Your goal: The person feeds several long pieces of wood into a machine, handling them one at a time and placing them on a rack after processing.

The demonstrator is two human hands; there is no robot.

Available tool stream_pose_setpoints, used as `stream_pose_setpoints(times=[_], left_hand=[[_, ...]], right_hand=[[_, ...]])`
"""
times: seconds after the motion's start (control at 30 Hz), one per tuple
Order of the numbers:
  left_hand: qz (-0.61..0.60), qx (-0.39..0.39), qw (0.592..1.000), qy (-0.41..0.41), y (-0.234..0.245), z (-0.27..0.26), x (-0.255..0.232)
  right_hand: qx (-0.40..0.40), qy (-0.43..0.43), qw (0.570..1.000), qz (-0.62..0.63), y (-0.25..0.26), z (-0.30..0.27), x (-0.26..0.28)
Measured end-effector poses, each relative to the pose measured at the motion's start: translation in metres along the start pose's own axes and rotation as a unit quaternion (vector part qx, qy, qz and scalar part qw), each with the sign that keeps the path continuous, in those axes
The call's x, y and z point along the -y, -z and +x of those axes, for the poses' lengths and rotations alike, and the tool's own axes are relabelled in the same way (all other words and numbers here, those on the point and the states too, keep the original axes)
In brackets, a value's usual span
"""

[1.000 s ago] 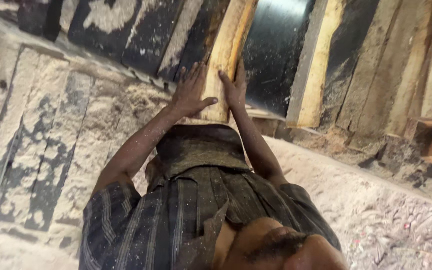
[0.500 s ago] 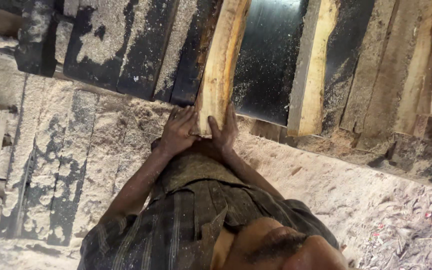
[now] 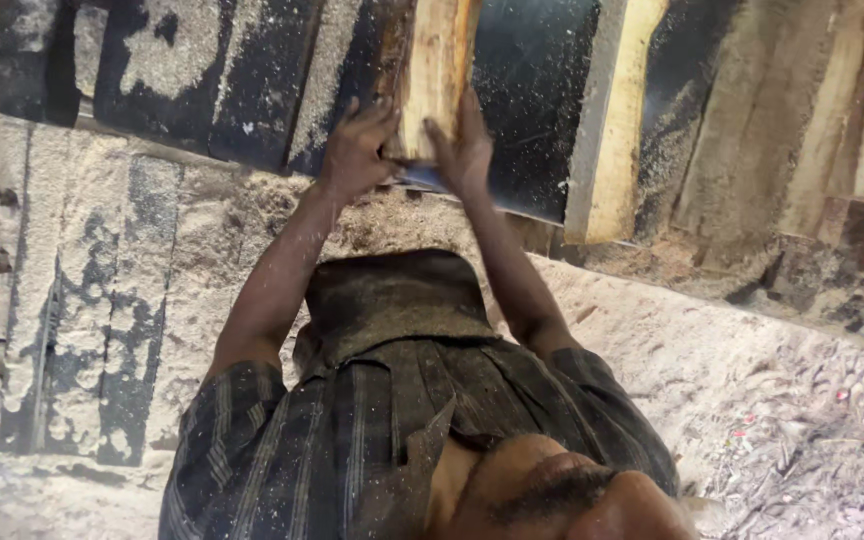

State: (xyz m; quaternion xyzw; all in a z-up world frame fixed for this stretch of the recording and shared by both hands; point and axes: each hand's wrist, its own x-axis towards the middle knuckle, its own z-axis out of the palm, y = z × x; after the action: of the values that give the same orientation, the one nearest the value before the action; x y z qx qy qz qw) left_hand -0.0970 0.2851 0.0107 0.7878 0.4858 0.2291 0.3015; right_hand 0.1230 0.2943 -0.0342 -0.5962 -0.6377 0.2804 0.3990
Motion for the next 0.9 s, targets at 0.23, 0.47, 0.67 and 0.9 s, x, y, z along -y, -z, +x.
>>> stream_pose_setpoints(times=[0.23, 0.47, 0.67, 0.9], left_hand=[[-0.015, -0.017, 0.997, 0.08, -0.034, 0.008, 0.01], [-0.072, -0.124, 0.98, 0.137, -0.076, -0.058, -0.037], [-0.596, 0.08, 0.737, 0.309, -0.131, -0.171, -0.149], [-0.685, 0.065, 0.645, 0.333, -0.128, -0.416, -0.19]], right_hand=[[0.06, -0.272, 0.86, -0.427, 0.185, 0.126, -0.111], [-0.014, -0.282, 0.885, -0.369, 0.169, 0.046, -0.106], [0.003, -0.263, 0.921, -0.288, 0.102, -0.127, -0.001], [-0.006, -0.31, 0.941, 0.136, 0.071, -0.343, 0.144]])
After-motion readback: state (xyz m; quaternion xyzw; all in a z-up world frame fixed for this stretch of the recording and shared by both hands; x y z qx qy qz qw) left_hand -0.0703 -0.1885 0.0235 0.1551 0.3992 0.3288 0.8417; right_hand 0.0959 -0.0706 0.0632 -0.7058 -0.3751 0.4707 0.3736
